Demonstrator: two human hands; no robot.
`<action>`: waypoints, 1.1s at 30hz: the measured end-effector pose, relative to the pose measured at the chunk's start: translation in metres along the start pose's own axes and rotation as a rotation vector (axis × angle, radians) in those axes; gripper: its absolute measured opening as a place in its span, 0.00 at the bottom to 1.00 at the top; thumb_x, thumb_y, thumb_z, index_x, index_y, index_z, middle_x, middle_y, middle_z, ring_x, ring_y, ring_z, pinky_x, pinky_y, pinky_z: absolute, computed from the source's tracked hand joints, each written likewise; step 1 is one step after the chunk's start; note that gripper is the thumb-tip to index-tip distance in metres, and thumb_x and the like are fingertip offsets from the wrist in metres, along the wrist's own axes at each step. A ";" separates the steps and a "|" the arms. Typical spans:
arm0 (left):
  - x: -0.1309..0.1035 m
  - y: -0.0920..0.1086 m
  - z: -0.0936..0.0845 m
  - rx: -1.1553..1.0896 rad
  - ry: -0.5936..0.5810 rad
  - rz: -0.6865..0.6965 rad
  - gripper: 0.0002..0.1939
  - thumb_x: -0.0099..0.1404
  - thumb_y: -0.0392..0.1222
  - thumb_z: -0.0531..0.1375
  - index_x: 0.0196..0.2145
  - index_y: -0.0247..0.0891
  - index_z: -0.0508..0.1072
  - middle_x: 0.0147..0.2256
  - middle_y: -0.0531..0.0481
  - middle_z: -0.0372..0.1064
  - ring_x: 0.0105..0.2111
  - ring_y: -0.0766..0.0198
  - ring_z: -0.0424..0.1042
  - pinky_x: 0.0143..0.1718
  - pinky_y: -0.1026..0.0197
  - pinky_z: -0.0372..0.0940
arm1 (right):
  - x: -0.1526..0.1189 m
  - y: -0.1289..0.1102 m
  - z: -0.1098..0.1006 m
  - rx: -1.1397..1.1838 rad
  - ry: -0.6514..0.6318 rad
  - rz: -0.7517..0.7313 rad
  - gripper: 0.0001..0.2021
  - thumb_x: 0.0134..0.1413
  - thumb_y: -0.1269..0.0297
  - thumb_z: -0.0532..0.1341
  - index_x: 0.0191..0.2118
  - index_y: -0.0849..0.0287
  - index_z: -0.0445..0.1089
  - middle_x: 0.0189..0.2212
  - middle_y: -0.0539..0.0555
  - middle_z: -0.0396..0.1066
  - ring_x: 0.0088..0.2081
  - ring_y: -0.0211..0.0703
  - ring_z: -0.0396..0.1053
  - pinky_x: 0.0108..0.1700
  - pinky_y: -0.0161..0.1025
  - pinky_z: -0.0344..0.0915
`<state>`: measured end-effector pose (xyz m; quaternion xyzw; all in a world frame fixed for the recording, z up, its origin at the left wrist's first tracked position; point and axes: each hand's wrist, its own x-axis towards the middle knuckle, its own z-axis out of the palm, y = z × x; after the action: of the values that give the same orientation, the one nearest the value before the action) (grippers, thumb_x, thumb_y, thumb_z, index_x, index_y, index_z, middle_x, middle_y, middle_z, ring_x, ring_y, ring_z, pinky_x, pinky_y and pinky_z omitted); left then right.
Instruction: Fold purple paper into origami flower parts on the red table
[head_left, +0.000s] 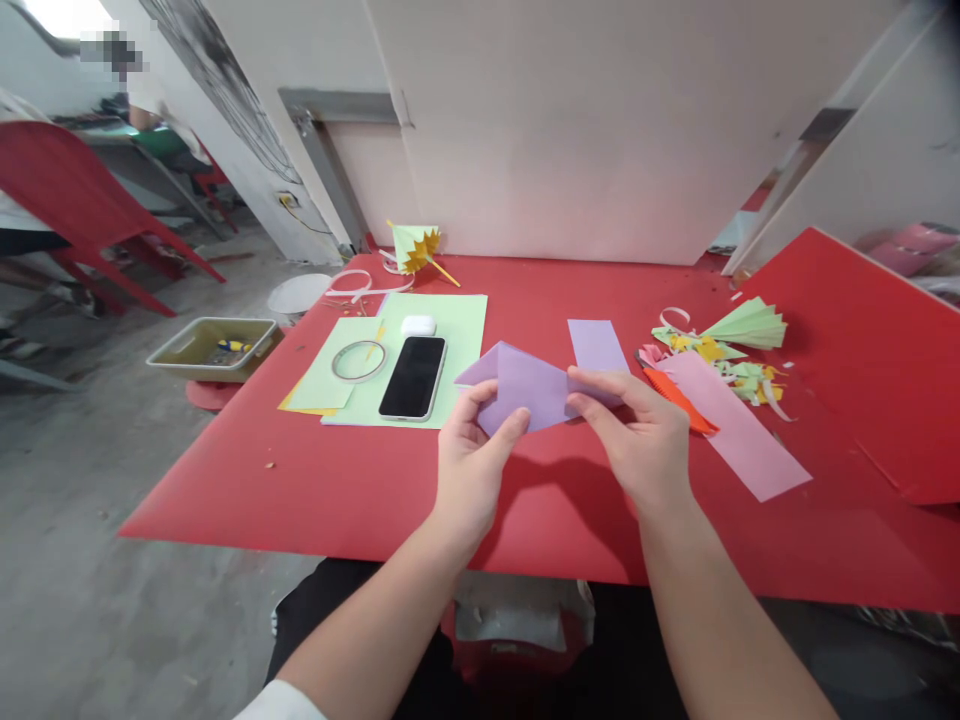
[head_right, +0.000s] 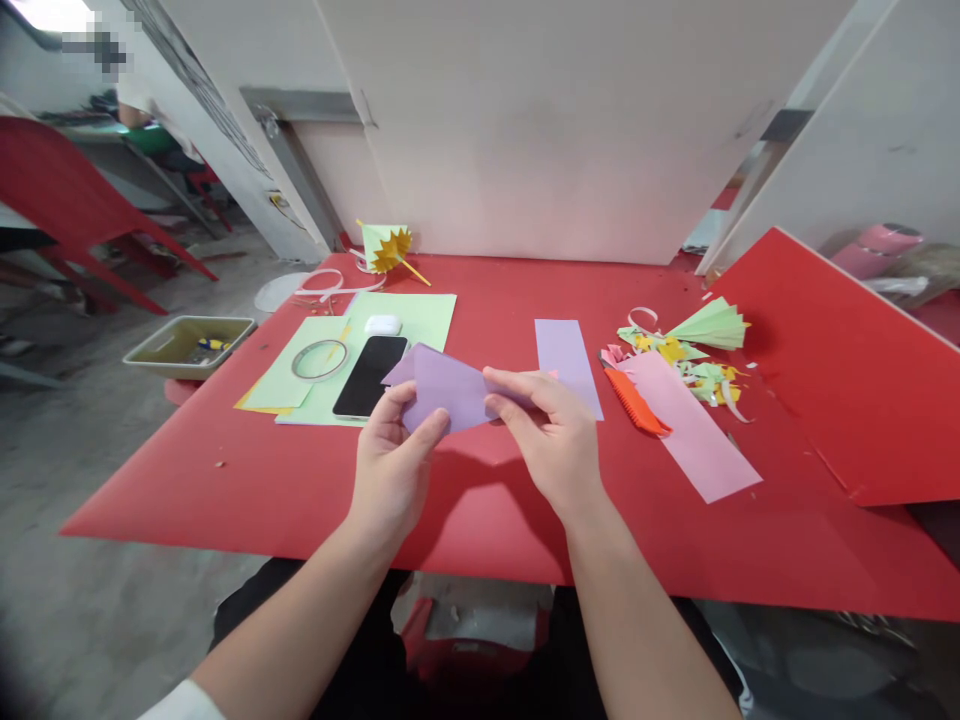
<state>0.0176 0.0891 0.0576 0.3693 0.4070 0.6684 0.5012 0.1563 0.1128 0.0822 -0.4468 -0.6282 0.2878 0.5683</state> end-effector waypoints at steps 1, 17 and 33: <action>0.000 0.001 0.000 -0.021 -0.007 -0.004 0.12 0.56 0.38 0.63 0.40 0.42 0.70 0.39 0.52 0.70 0.38 0.67 0.70 0.42 0.64 0.65 | 0.000 0.001 0.000 0.002 -0.025 -0.029 0.12 0.49 0.70 0.62 0.40 0.50 0.74 0.32 0.48 0.74 0.29 0.36 0.72 0.34 0.37 0.74; 0.005 0.005 -0.006 -0.095 -0.037 -0.077 0.07 0.58 0.44 0.62 0.28 0.38 0.75 0.27 0.53 0.71 0.31 0.67 0.70 0.38 0.63 0.64 | 0.003 0.009 -0.005 -0.200 -0.160 -0.347 0.20 0.49 0.70 0.64 0.48 0.44 0.69 0.38 0.49 0.72 0.40 0.39 0.70 0.41 0.36 0.71; 0.007 0.006 -0.010 0.043 -0.038 0.006 0.08 0.51 0.36 0.66 0.32 0.39 0.76 0.30 0.53 0.73 0.33 0.66 0.71 0.38 0.63 0.66 | 0.003 0.012 -0.003 -0.152 -0.173 -0.419 0.17 0.50 0.70 0.63 0.46 0.48 0.71 0.38 0.52 0.72 0.38 0.41 0.71 0.39 0.39 0.71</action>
<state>0.0049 0.0935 0.0603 0.3940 0.4105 0.6538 0.4988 0.1622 0.1199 0.0735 -0.3221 -0.7733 0.1526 0.5244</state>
